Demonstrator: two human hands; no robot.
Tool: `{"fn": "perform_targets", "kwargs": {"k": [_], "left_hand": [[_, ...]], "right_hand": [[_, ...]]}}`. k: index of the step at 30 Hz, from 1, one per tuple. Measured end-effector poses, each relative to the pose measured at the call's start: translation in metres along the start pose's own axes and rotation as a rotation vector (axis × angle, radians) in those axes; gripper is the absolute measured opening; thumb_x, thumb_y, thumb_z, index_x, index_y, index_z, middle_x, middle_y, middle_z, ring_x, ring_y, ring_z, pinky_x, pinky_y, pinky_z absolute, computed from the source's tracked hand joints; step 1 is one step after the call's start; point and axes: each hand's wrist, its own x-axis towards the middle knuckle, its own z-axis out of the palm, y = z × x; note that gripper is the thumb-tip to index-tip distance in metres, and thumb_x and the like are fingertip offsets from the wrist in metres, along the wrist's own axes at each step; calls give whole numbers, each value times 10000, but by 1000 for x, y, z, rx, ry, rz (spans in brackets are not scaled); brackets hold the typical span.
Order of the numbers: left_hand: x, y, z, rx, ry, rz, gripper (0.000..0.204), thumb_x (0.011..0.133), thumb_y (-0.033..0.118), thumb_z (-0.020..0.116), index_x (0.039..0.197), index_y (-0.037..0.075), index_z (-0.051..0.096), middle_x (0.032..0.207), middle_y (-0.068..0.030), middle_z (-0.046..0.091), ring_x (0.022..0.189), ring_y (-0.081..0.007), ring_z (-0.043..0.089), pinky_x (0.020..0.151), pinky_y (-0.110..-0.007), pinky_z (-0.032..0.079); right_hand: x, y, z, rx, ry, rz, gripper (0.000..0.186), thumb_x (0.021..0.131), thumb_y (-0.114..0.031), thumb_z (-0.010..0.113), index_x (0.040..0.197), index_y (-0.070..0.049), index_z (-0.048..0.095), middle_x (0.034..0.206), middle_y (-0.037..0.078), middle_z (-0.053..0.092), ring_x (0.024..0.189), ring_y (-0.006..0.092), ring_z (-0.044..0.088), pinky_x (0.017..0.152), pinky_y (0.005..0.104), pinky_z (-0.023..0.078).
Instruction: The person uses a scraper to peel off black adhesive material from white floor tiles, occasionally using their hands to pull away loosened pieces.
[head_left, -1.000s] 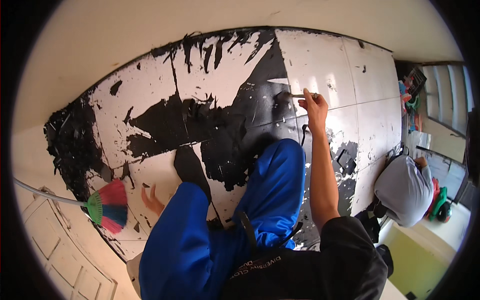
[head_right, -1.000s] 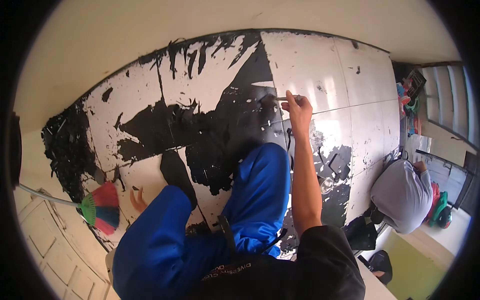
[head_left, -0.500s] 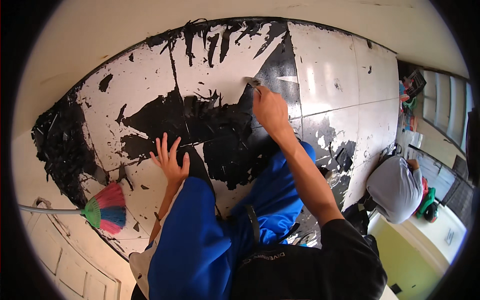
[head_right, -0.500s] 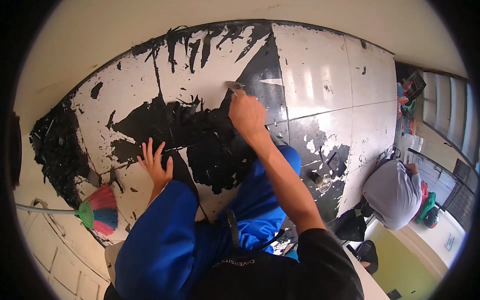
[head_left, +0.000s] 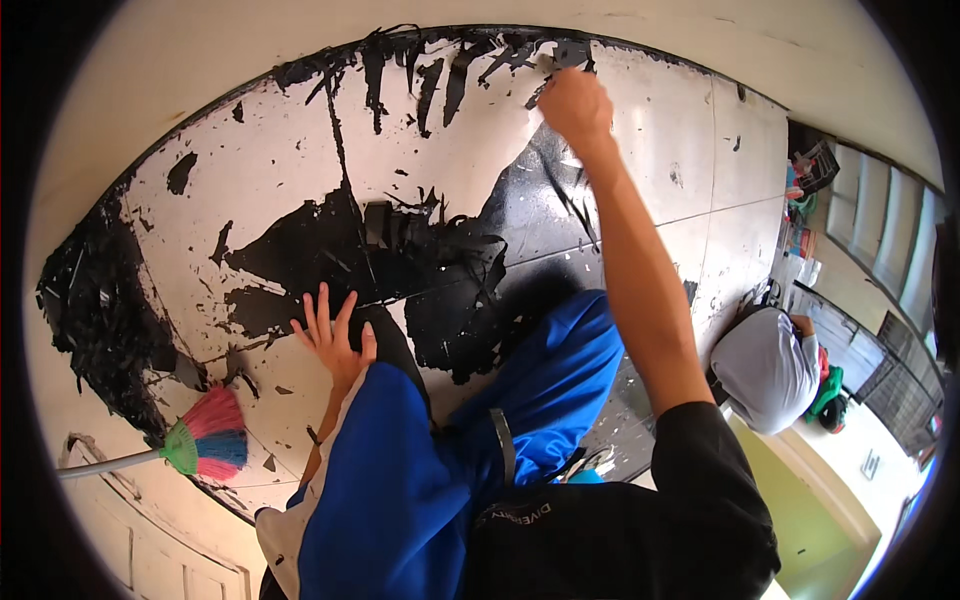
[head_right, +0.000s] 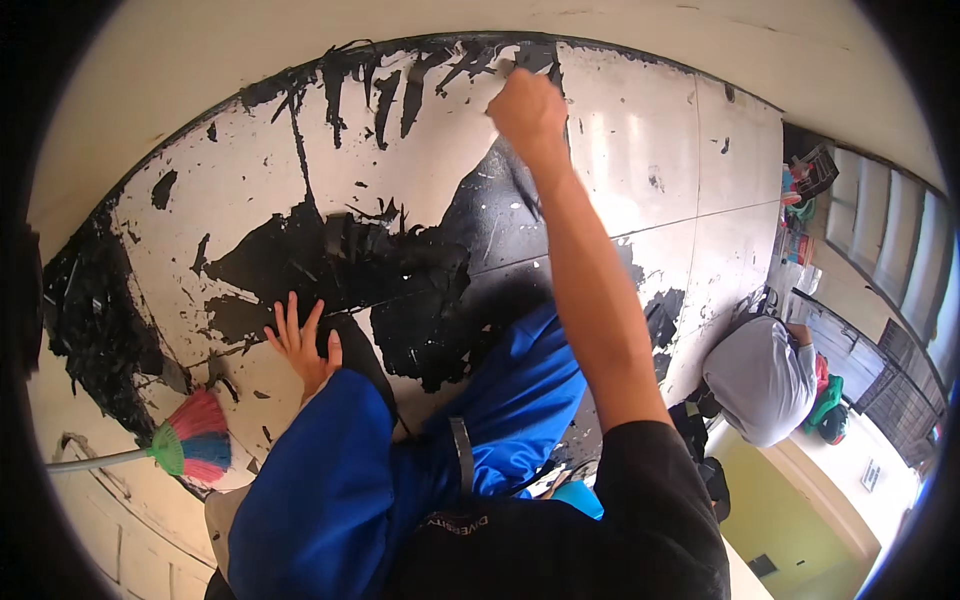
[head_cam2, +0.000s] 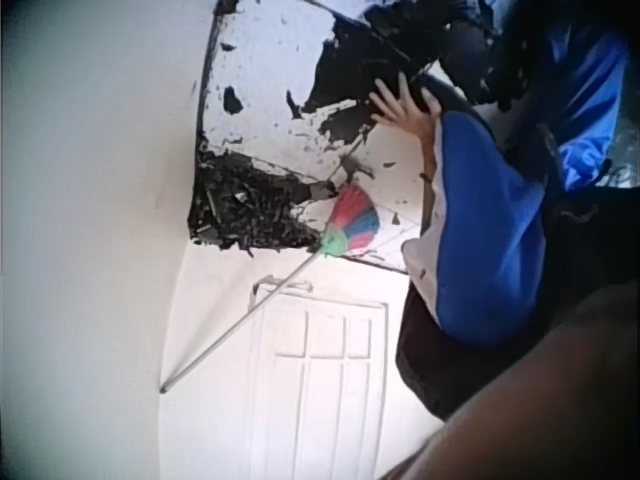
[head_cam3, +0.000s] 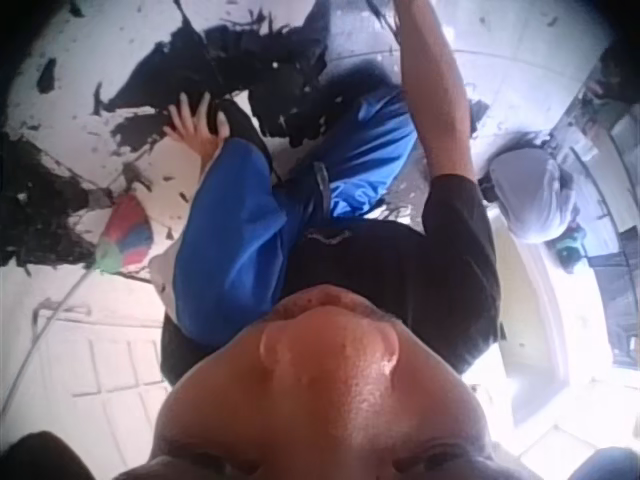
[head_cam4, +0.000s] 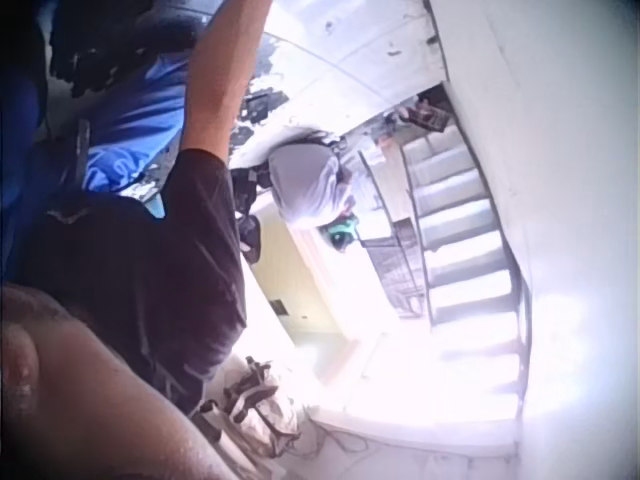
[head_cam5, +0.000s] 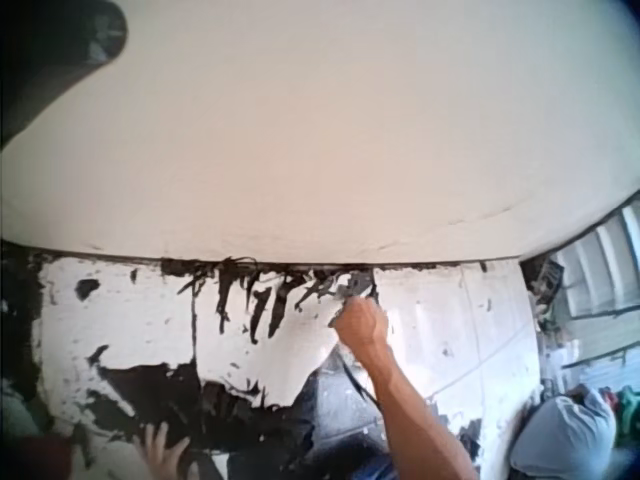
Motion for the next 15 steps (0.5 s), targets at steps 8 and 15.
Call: {"fn": "perform_targets", "kwargs": {"k": [8, 15], "left_hand": [[-6, -12, -1, 41, 30, 39, 528, 922, 397, 586, 1422, 228, 618, 1628, -164, 399, 1523, -421, 315, 1178, -700, 142], [12, -4, 8, 12, 2, 94, 528, 921, 388, 597, 1422, 224, 616, 1632, -159, 395, 1514, -430, 330, 1166, -707, 172]], "right_hand": [[-64, 5, 6, 74, -22, -128, 194, 890, -215, 620, 841, -105, 772, 753, 254, 677, 713, 480, 669, 712, 549, 562], [-40, 19, 11, -5, 41, -44, 279, 922, -208, 564, 868, -18, 762, 774, 271, 698, 744, 483, 693, 707, 545, 579]]}}
